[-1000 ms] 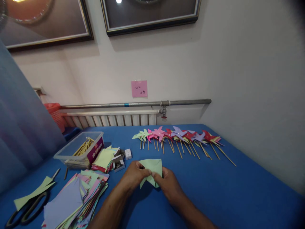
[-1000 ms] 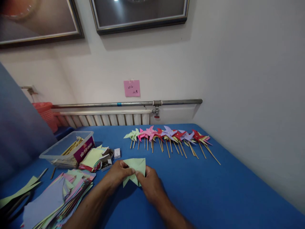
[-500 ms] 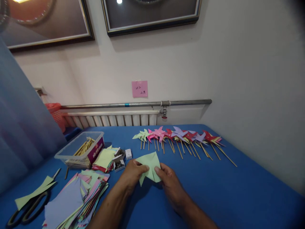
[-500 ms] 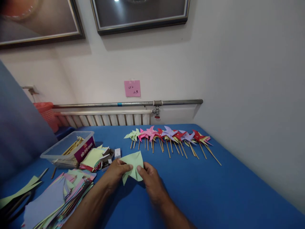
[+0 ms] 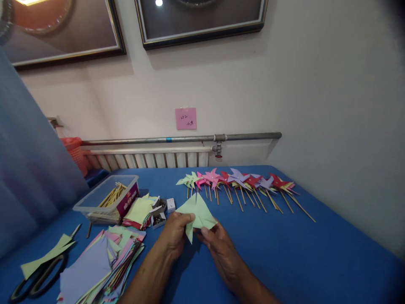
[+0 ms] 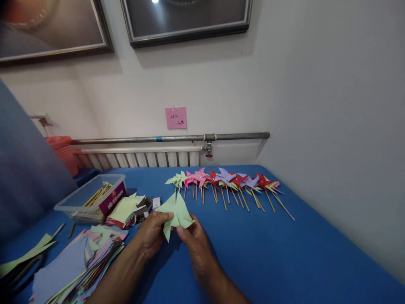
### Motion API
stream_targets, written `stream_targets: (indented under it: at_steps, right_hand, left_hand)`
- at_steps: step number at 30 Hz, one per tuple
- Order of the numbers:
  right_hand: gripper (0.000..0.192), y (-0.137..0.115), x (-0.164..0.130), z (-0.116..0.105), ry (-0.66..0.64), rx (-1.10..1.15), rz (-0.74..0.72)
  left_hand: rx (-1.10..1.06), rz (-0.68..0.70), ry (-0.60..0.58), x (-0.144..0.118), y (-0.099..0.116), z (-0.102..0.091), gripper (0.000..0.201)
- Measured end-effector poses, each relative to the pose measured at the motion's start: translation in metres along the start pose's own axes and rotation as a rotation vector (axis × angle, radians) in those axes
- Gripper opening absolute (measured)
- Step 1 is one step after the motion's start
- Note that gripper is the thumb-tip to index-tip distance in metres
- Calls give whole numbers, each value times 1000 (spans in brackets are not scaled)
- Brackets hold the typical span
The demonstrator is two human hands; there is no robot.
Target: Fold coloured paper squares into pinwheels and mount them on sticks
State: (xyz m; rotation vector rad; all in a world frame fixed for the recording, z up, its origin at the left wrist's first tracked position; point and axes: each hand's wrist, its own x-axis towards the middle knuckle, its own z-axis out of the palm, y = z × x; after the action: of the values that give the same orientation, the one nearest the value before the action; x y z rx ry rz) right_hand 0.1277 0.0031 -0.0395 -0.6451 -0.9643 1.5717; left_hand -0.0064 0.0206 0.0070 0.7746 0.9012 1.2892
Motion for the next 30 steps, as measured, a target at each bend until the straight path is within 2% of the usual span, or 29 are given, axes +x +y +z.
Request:
stream_targets:
  at_steps: [2, 6, 10, 14, 19, 25, 30]
  right_hand:
    - [71, 11, 5, 1, -31, -9, -26]
    - [81, 29, 13, -1, 80, 1, -71]
    - [66, 17, 6, 1, 169, 37, -34]
    - [65, 3, 1, 6, 205, 105, 21]
    - [59, 6, 6, 5, 253, 145, 42]
    - [42, 14, 12, 3, 304, 222, 16]
    - [38, 8, 12, 4, 328, 216, 25]
  left_hand:
    - [-2, 12, 15, -1, -3, 3, 29]
    - [53, 81, 87, -2, -15, 11, 28]
    - [104, 124, 130, -3, -26, 22, 26]
    - [99, 141, 131, -5, -29, 28, 27]
    - [82, 145, 157, -7, -27, 30, 32]
    - [45, 147, 133, -13, -24, 33, 30]
    - [25, 140, 131, -10, -27, 28, 30]
